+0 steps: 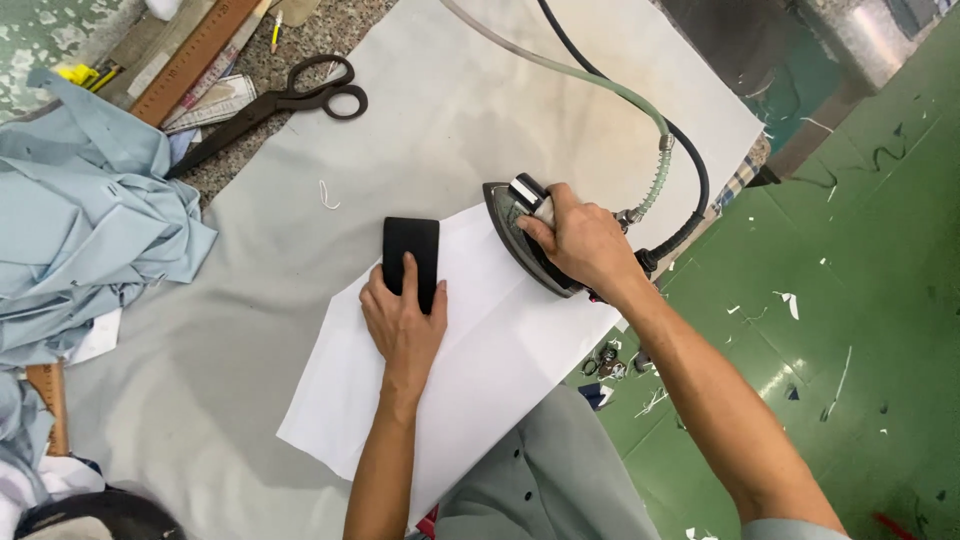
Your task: The person irons a white fabric piece on a work table using a steam iron and a black pressing block. After ironing, the person uses scissors to trim the edges of the fabric.
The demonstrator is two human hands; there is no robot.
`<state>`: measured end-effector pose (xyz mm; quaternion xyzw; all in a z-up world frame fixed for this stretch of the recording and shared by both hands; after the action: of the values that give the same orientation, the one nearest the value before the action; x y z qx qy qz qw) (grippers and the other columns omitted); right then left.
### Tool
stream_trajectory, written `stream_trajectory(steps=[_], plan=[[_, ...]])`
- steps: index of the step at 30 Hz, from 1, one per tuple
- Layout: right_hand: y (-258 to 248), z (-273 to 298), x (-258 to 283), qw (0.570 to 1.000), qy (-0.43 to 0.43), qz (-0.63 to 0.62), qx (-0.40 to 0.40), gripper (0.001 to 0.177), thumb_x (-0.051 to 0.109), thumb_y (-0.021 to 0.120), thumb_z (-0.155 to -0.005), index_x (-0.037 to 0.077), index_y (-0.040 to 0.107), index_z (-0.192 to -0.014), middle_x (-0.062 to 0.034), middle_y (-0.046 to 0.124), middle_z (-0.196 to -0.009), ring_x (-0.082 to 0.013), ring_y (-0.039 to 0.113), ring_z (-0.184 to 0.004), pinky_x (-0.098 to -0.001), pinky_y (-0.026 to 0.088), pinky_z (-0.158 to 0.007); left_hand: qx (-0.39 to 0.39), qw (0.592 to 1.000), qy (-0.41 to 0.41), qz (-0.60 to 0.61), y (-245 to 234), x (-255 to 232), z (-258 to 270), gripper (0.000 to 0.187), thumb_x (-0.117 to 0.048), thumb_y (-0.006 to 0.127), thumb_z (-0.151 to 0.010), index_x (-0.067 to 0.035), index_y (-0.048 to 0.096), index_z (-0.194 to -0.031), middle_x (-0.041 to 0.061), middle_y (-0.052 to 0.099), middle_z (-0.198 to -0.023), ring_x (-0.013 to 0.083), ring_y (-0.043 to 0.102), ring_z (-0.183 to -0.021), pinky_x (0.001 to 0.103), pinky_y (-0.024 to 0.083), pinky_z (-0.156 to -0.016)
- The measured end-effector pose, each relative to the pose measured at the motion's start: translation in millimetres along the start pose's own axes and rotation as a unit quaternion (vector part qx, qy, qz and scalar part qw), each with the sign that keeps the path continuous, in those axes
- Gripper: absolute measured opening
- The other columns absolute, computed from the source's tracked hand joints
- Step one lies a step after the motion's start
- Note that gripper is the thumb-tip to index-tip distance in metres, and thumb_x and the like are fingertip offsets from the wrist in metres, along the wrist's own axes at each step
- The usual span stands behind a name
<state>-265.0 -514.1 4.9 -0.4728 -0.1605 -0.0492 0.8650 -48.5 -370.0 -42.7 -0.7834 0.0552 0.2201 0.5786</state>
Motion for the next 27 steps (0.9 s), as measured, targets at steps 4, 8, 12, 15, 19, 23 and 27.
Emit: stream_trajectory(steps=[4,8,12,15,19,23,27], plan=[[2.1,0.4,0.2,0.999,0.019,0.047,-0.016,0.053,0.051,0.053,-0.103,0.003,0.056,-0.125,-0.0269,0.073,-0.092,-0.0469,0.075,-0.091,-0.0562,0.059,-0.08,-0.012,1.0,-0.014,-0.014,-6.0,3.4,-5.1,0.047,-0.034,0.071,-0.097,-0.01,0.067,-0.137,0.022,0.051,-0.124,0.0385,0.052,-0.107,0.049,0.047,-0.084],[0.0,-1.8,1.5,0.999,0.018,0.041,-0.017,0.051,0.049,0.052,-0.103,0.001,0.057,-0.121,-0.0302,0.072,-0.091,-0.0497,0.074,-0.089,-0.0577,0.059,-0.078,-0.005,0.999,-0.035,-0.01,-4.6,4.4,-5.1,0.037,-0.025,0.06,-0.103,-0.013,0.067,-0.138,0.021,0.051,-0.125,0.0385,0.052,-0.107,0.047,0.046,-0.083],[-0.9,-8.7,-6.6,0.998,0.014,0.048,-0.034,0.051,0.051,0.053,-0.103,0.003,0.058,-0.118,-0.0292,0.072,-0.087,-0.0481,0.075,-0.086,-0.056,0.06,-0.076,0.002,0.999,-0.047,-0.011,-0.2,8.3,-3.8,0.036,-0.021,0.058,-0.104,-0.014,0.068,-0.138,0.02,0.052,-0.127,0.0376,0.052,-0.109,0.047,0.045,-0.083],[-7.3,-10.9,-5.7,0.998,0.008,0.051,-0.047,0.05,0.051,0.052,-0.104,0.002,0.058,-0.116,-0.0298,0.072,-0.085,-0.0479,0.075,-0.084,-0.0552,0.06,-0.074,0.002,0.999,-0.054,-0.003,2.8,10.5,-2.9,0.036,-0.022,0.058,-0.104,-0.016,0.067,-0.138,0.019,0.053,-0.127,0.0374,0.052,-0.11,0.047,0.045,-0.084],[-10.9,-15.1,-6.5,0.998,0.005,0.055,-0.032,0.05,0.05,0.051,-0.104,0.002,0.057,-0.117,-0.0299,0.072,-0.086,-0.0485,0.075,-0.085,-0.0558,0.06,-0.075,-0.01,0.998,-0.055,-0.007,3.6,13.3,-0.2,0.037,-0.022,0.06,-0.102,-0.016,0.068,-0.138,0.018,0.053,-0.126,0.0363,0.052,-0.109,0.046,0.045,-0.084],[-14.1,-21.4,-10.9,0.997,-0.014,0.061,-0.034,0.051,0.05,0.051,-0.104,0.001,0.056,-0.116,-0.0307,0.072,-0.085,-0.0496,0.074,-0.084,-0.057,0.06,-0.075,-0.019,0.998,-0.05,-0.012,3.1,11.0,-1.9,0.044,-0.031,0.068,-0.096,-0.017,0.068,-0.138,0.017,0.053,-0.127,0.0348,0.052,-0.11,0.045,0.045,-0.085],[-26.6,-20.3,-7.0,0.997,-0.047,0.061,-0.029,0.048,0.047,0.052,-0.104,0.001,0.057,-0.115,-0.0311,0.072,-0.086,-0.0488,0.075,-0.084,-0.0572,0.06,-0.075,-0.02,0.999,-0.041,0.004,15.2,10.8,2.3,0.06,-0.033,0.078,-0.084,-0.018,0.065,-0.141,0.017,0.052,-0.127,0.0362,0.051,-0.111,0.046,0.046,-0.086]])
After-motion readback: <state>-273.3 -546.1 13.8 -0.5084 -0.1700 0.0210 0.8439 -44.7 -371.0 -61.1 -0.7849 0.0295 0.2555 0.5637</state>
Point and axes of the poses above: each hand's wrist, its own z-axis away from the middle knuckle, its own y-axis out of the palm, x = y × z, the point moved 10 cm from there along -z, towards the middle knuckle
